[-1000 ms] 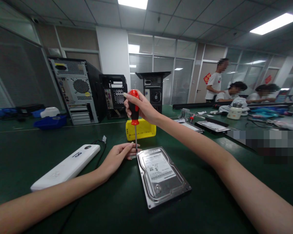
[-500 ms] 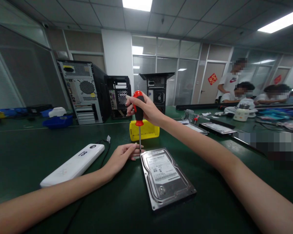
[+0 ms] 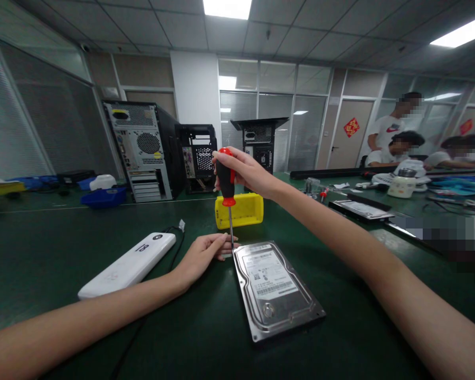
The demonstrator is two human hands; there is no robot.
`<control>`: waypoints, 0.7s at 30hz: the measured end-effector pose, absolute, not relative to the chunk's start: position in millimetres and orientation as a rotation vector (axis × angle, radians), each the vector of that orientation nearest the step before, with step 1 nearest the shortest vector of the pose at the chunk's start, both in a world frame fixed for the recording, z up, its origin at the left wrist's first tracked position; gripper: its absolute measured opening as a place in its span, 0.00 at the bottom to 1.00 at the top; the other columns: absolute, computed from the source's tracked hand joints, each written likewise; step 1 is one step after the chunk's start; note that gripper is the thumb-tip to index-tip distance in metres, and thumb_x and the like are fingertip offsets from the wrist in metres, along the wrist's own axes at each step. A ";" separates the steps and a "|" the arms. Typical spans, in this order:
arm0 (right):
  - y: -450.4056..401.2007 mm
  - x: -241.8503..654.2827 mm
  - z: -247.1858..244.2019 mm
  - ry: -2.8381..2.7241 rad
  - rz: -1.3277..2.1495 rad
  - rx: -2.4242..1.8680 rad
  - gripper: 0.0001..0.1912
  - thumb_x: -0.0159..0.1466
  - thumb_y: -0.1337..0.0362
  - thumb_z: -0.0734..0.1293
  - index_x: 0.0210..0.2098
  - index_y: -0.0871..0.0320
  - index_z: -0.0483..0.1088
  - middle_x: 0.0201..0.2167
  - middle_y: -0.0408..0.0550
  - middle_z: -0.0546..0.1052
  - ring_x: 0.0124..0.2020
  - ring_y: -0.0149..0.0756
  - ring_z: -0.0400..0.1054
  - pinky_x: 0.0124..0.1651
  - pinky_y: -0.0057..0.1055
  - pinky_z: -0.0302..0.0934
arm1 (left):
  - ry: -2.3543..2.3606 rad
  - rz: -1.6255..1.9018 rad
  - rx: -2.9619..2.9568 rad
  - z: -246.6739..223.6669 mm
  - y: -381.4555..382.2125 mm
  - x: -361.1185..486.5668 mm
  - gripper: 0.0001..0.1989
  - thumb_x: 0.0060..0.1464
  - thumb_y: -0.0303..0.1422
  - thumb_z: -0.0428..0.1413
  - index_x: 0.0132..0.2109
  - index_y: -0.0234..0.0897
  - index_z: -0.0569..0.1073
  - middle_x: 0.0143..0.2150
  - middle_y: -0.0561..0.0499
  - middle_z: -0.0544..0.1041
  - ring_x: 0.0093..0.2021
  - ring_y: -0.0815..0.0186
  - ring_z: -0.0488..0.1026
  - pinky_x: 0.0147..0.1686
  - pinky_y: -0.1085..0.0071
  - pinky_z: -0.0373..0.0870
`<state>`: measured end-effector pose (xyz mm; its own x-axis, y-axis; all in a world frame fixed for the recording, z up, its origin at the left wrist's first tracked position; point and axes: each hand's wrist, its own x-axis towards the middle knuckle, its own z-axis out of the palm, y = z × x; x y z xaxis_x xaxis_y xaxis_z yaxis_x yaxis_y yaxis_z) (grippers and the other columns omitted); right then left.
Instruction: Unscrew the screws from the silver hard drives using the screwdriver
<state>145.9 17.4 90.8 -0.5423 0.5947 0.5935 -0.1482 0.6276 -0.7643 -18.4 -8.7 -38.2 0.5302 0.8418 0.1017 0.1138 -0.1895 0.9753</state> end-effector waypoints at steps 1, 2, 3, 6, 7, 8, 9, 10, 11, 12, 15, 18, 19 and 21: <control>18.8 149.0 92.0 -1.924 0.944 -0.380 0.14 0.61 0.54 0.64 0.36 0.58 0.60 0.30 0.43 0.68 0.28 0.31 0.70 0.36 0.34 0.68 | 0.817 0.807 1.643 -37.8 -9.0 -18.5 0.18 0.59 0.41 0.50 0.49 0.33 0.73 0.48 0.43 0.77 0.46 0.60 0.74 0.37 0.72 0.67; 19.8 152.1 93.3 -1.933 0.891 -0.395 0.15 0.60 0.54 0.66 0.35 0.58 0.59 0.31 0.44 0.69 0.28 0.32 0.70 0.35 0.35 0.68 | 0.816 0.802 1.637 -37.4 -9.4 -18.4 0.18 0.59 0.41 0.50 0.49 0.33 0.73 0.48 0.43 0.77 0.46 0.60 0.74 0.37 0.71 0.67; 20.2 154.9 94.5 -1.947 0.847 -0.404 0.15 0.60 0.54 0.66 0.34 0.57 0.58 0.30 0.44 0.70 0.28 0.32 0.70 0.35 0.34 0.69 | 0.820 0.800 1.630 -37.0 -9.7 -18.1 0.18 0.59 0.40 0.50 0.49 0.32 0.73 0.48 0.43 0.77 0.47 0.60 0.74 0.38 0.71 0.67; 18.0 160.4 97.6 -2.004 0.757 -0.399 0.15 0.60 0.56 0.66 0.34 0.57 0.57 0.27 0.42 0.70 0.26 0.30 0.68 0.33 0.32 0.68 | 0.839 0.814 1.609 -36.0 -10.5 -17.2 0.18 0.59 0.39 0.50 0.48 0.30 0.72 0.47 0.41 0.77 0.46 0.60 0.74 0.39 0.71 0.67; 16.6 161.1 98.3 -2.025 0.741 -0.381 0.14 0.60 0.56 0.66 0.34 0.57 0.57 0.26 0.41 0.69 0.26 0.29 0.67 0.33 0.31 0.67 | 0.841 0.815 1.604 -35.7 -10.7 -16.9 0.18 0.59 0.39 0.50 0.48 0.30 0.72 0.47 0.41 0.77 0.46 0.60 0.74 0.39 0.70 0.67; 15.3 161.3 98.8 -2.044 0.734 -0.354 0.13 0.60 0.57 0.66 0.35 0.57 0.57 0.26 0.40 0.69 0.26 0.29 0.67 0.33 0.30 0.67 | 0.842 0.815 1.600 -35.6 -10.8 -16.6 0.18 0.59 0.39 0.50 0.49 0.29 0.72 0.47 0.41 0.77 0.46 0.60 0.74 0.39 0.70 0.67; 14.2 161.3 99.1 -2.061 0.737 -0.320 0.12 0.61 0.58 0.65 0.36 0.57 0.58 0.26 0.40 0.69 0.27 0.28 0.67 0.34 0.30 0.67 | 0.838 0.813 1.597 -35.4 -11.0 -16.5 0.18 0.59 0.39 0.50 0.49 0.29 0.72 0.47 0.41 0.77 0.46 0.60 0.74 0.40 0.70 0.67; 13.5 161.1 99.3 -2.073 0.747 -0.286 0.12 0.62 0.58 0.65 0.37 0.57 0.58 0.27 0.40 0.69 0.28 0.29 0.67 0.35 0.30 0.67 | 0.833 0.810 1.598 -35.4 -11.2 -16.4 0.18 0.59 0.39 0.51 0.49 0.29 0.72 0.46 0.41 0.77 0.46 0.60 0.74 0.40 0.70 0.67; 13.2 161.0 99.4 -2.081 0.755 -0.270 0.11 0.63 0.58 0.63 0.37 0.57 0.58 0.28 0.41 0.68 0.28 0.29 0.67 0.35 0.30 0.66 | 0.829 0.809 1.600 -35.3 -11.4 -16.4 0.19 0.58 0.40 0.51 0.49 0.29 0.72 0.46 0.41 0.77 0.46 0.60 0.74 0.39 0.70 0.67; 13.3 161.1 99.5 -2.092 0.767 -0.280 0.10 0.64 0.57 0.62 0.38 0.57 0.59 0.29 0.42 0.68 0.29 0.29 0.67 0.35 0.29 0.66 | 0.826 0.810 1.606 -35.4 -11.4 -16.4 0.19 0.58 0.40 0.52 0.48 0.30 0.72 0.46 0.41 0.77 0.46 0.60 0.74 0.39 0.70 0.67; 14.3 162.7 100.4 -2.129 0.831 -0.405 0.18 0.66 0.51 0.55 0.38 0.60 0.63 0.34 0.46 0.69 0.33 0.30 0.66 0.35 0.27 0.65 | 0.823 0.815 1.628 -36.3 -10.5 -16.7 0.19 0.58 0.41 0.52 0.48 0.30 0.73 0.48 0.41 0.76 0.47 0.59 0.73 0.38 0.71 0.67; 13.5 164.1 102.0 -2.159 0.882 -0.420 0.21 0.66 0.49 0.55 0.40 0.62 0.64 0.37 0.49 0.71 0.35 0.31 0.68 0.37 0.28 0.65 | 0.812 0.808 1.639 -38.1 -8.5 -17.0 0.20 0.58 0.42 0.51 0.49 0.31 0.72 0.48 0.41 0.76 0.48 0.59 0.73 0.39 0.71 0.67; 12.8 164.1 102.4 -2.162 0.878 -0.397 0.20 0.66 0.50 0.55 0.39 0.62 0.63 0.37 0.50 0.71 0.36 0.32 0.69 0.38 0.28 0.66 | 0.809 0.804 1.639 -38.6 -8.0 -17.2 0.20 0.58 0.42 0.51 0.49 0.31 0.72 0.48 0.41 0.76 0.48 0.59 0.73 0.39 0.70 0.67; 11.6 163.2 102.2 -2.158 0.839 -0.376 0.19 0.66 0.51 0.57 0.38 0.62 0.63 0.36 0.50 0.72 0.36 0.32 0.70 0.39 0.29 0.66 | 0.808 0.797 1.640 -39.1 -7.6 -17.6 0.20 0.57 0.43 0.51 0.49 0.32 0.72 0.49 0.41 0.76 0.48 0.59 0.73 0.40 0.70 0.67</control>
<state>163.2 11.6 102.2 -0.6562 0.5063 0.5595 -0.0046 0.7388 -0.6739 -17.6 -7.6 -39.1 0.5427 0.8346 0.0945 0.1058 -0.1795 0.9780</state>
